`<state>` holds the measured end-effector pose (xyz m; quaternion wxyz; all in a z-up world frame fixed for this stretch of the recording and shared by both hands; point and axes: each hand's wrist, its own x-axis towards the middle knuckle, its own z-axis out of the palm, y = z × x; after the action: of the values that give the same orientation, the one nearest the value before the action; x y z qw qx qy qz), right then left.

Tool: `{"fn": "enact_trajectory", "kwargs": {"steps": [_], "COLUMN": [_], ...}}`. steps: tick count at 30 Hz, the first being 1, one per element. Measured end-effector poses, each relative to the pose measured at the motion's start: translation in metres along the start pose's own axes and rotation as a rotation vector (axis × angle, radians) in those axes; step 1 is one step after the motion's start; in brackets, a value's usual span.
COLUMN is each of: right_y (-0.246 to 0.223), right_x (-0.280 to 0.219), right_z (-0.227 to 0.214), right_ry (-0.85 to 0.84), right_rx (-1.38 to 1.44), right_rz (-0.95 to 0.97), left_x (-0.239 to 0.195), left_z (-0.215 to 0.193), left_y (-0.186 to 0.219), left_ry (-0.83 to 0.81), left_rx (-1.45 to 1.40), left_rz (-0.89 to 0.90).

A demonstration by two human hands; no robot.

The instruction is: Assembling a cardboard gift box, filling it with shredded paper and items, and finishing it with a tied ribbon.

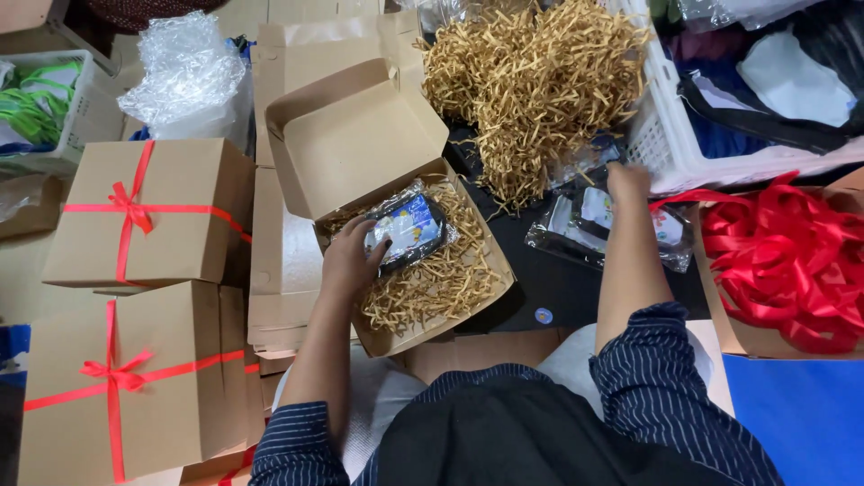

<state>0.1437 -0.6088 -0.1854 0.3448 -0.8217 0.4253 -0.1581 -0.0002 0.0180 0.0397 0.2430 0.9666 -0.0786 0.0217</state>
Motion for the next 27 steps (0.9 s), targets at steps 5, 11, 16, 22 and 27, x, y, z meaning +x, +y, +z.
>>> {"fn": "enact_trajectory", "kwargs": {"steps": [5, 11, 16, 22, 27], "right_y": [-0.054, -0.083, -0.144, -0.196, -0.226], "right_x": [-0.068, -0.076, -0.153, -0.243, -0.294], "right_z": [-0.043, -0.062, -0.123, -0.191, -0.26], "right_ry": [-0.193, -0.336, -0.204, 0.557, 0.537], "right_rx": [0.368, 0.357, 0.673, 0.445, 0.495], "right_rz": [0.292, 0.437, 0.334, -0.41, -0.788], "left_x": [-0.003, -0.006, -0.005, -0.008, -0.003], "left_z": [-0.01, -0.019, -0.026, -0.025, -0.029], "left_y": [0.007, 0.004, 0.009, 0.012, 0.01], "left_ry": [0.003, -0.026, -0.041, -0.024, -0.114], "left_rx": [-0.06, -0.056, -0.084, -0.092, -0.14], "left_rz": [-0.013, -0.104, -0.102, -0.076, -0.065]}}
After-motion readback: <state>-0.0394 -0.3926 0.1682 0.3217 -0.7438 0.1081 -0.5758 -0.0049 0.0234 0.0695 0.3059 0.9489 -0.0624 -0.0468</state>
